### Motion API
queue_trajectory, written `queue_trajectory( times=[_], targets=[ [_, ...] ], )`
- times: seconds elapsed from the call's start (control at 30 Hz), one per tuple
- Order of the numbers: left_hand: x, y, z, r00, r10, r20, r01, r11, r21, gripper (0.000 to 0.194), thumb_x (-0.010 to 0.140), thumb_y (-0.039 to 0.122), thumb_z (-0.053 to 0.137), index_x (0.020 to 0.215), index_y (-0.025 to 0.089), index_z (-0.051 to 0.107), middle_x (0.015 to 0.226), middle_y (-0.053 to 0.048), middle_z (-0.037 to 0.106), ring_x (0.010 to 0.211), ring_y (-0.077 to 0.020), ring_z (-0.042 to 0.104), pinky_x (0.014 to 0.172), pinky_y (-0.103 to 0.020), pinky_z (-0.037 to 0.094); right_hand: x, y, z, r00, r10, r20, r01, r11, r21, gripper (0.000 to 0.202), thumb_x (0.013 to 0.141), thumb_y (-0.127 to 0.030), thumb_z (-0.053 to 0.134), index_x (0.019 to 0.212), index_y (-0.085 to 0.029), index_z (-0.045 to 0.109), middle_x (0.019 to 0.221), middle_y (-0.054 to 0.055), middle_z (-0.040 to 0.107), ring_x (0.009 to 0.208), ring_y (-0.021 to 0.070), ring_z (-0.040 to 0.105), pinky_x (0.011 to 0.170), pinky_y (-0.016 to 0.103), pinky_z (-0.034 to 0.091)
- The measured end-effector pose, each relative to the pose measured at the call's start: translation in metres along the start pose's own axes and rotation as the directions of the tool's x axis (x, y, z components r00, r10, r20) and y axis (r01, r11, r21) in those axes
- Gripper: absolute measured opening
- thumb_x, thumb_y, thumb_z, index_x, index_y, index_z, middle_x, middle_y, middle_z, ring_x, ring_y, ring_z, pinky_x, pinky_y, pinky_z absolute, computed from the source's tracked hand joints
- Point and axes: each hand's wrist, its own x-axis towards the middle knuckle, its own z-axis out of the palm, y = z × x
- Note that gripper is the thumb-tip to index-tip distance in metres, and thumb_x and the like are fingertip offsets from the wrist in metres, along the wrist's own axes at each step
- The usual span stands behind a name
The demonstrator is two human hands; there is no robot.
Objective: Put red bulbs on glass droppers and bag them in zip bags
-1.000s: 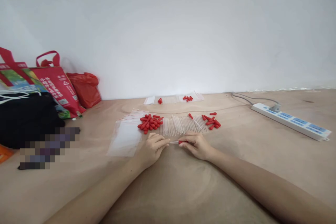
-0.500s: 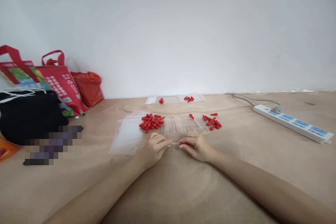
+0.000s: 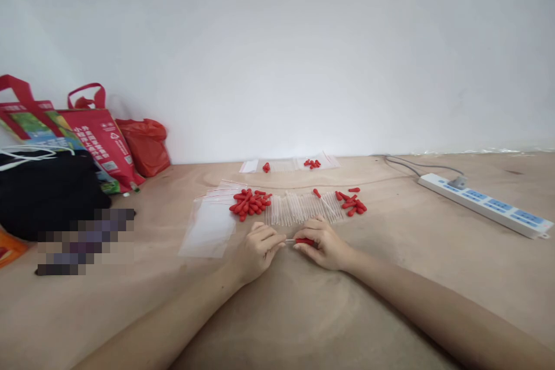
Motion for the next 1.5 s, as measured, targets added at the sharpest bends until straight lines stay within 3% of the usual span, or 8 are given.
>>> queue_trajectory(
  times=[0.3, 0.47, 0.6, 0.73, 0.87, 1.17, 1.33, 1.5],
  targets=[
    [0.004, 0.003, -0.001, 0.995, -0.1, -0.022, 0.098, 0.992, -0.078, 0.016, 0.085, 0.019, 0.045, 0.084, 0.016, 0.061, 0.071, -0.003, 0.066, 0.064, -0.0134, 0.057, 0.066, -0.029, 0.039, 0.005, 0.002, -0.001, 0.993, 0.096, -0.068, -0.081, 0.977, 0.197, 0.018, 0.082, -0.031, 0.049, 0.085, -0.019, 0.062, 0.078, 0.006, 0.063, 0.074, 0.0157, 0.056, 0.071, 0.032, 0.041],
    [0.011, 0.011, -0.005, 0.962, -0.271, -0.027, 0.263, 0.951, -0.164, 0.017, 0.084, 0.025, 0.047, 0.081, 0.018, 0.063, 0.07, -0.001, 0.067, 0.062, -0.0134, 0.058, 0.064, -0.028, 0.042, 0.011, 0.003, 0.016, 0.874, 0.458, -0.16, -0.244, 0.7, 0.671, 0.037, 0.072, -0.043, 0.06, 0.101, -0.021, 0.051, 0.079, 0.003, 0.061, 0.068, 0.0134, 0.057, 0.064, 0.028, 0.046],
    [0.012, 0.011, -0.01, 0.969, -0.247, -0.007, 0.241, 0.954, -0.179, 0.023, 0.081, 0.029, 0.051, 0.097, 0.017, 0.061, 0.08, -0.004, 0.068, 0.073, -0.0169, 0.059, 0.072, -0.032, 0.042, 0.018, 0.013, 0.011, 0.811, 0.557, -0.176, -0.24, 0.592, 0.769, 0.044, 0.069, -0.046, 0.06, 0.103, -0.022, 0.045, 0.067, -0.002, 0.055, 0.058, 0.0106, 0.052, 0.055, 0.024, 0.043],
    [0.011, 0.006, -0.009, 0.944, -0.328, -0.04, 0.32, 0.937, -0.136, 0.023, 0.081, 0.028, 0.05, 0.099, 0.017, 0.059, 0.09, -0.006, 0.065, 0.086, -0.0199, 0.058, 0.077, -0.036, 0.042, 0.027, 0.045, -0.029, 0.722, 0.629, -0.289, -0.356, 0.696, 0.623, 0.045, 0.074, -0.045, 0.051, 0.112, -0.019, 0.048, 0.07, 0.0, 0.056, 0.064, 0.0128, 0.054, 0.06, 0.026, 0.043],
    [0.009, 0.002, -0.004, 0.941, -0.335, -0.039, 0.33, 0.938, -0.103, 0.015, 0.079, 0.026, 0.054, 0.087, 0.018, 0.063, 0.085, -0.005, 0.065, 0.081, -0.0193, 0.057, 0.075, -0.036, 0.042, 0.029, 0.083, -0.061, 0.641, 0.728, -0.244, -0.695, 0.685, 0.219, 0.045, 0.076, -0.037, 0.047, 0.117, -0.019, 0.051, 0.072, 0.001, 0.06, 0.057, 0.0132, 0.053, 0.056, 0.026, 0.041],
    [0.009, 0.003, -0.005, 0.958, -0.286, 0.005, 0.285, 0.954, -0.087, 0.009, 0.078, 0.02, 0.055, 0.075, 0.019, 0.064, 0.08, -0.003, 0.064, 0.076, -0.017, 0.057, 0.072, -0.034, 0.041, 0.04, 0.085, -0.047, 0.541, 0.832, -0.126, -0.826, 0.497, -0.266, 0.046, 0.077, -0.046, 0.045, 0.116, -0.023, 0.054, 0.101, 0.008, 0.065, 0.096, 0.0276, 0.057, 0.082, 0.042, 0.036],
    [0.009, 0.003, -0.005, 0.957, -0.29, 0.022, 0.291, 0.953, -0.079, 0.01, 0.078, 0.019, 0.054, 0.073, 0.018, 0.063, 0.08, -0.003, 0.063, 0.076, -0.0172, 0.056, 0.072, -0.035, 0.041, 0.034, 0.086, -0.052, 0.55, 0.824, -0.14, -0.816, 0.493, -0.302, 0.047, 0.076, -0.048, 0.046, 0.112, -0.019, 0.055, 0.094, 0.008, 0.066, 0.093, 0.0257, 0.058, 0.082, 0.04, 0.035],
    [0.008, 0.003, -0.002, 0.96, -0.279, 0.032, 0.281, 0.959, -0.049, 0.01, 0.078, 0.018, 0.054, 0.074, 0.019, 0.063, 0.08, -0.003, 0.062, 0.077, -0.0179, 0.054, 0.073, -0.035, 0.039, 0.012, 0.091, -0.08, 0.634, 0.765, -0.111, -0.738, 0.556, -0.382, 0.023, 0.075, -0.038, 0.051, 0.086, -0.023, 0.065, 0.087, 0.003, 0.067, 0.086, 0.0216, 0.058, 0.075, 0.033, 0.036]
  ],
)
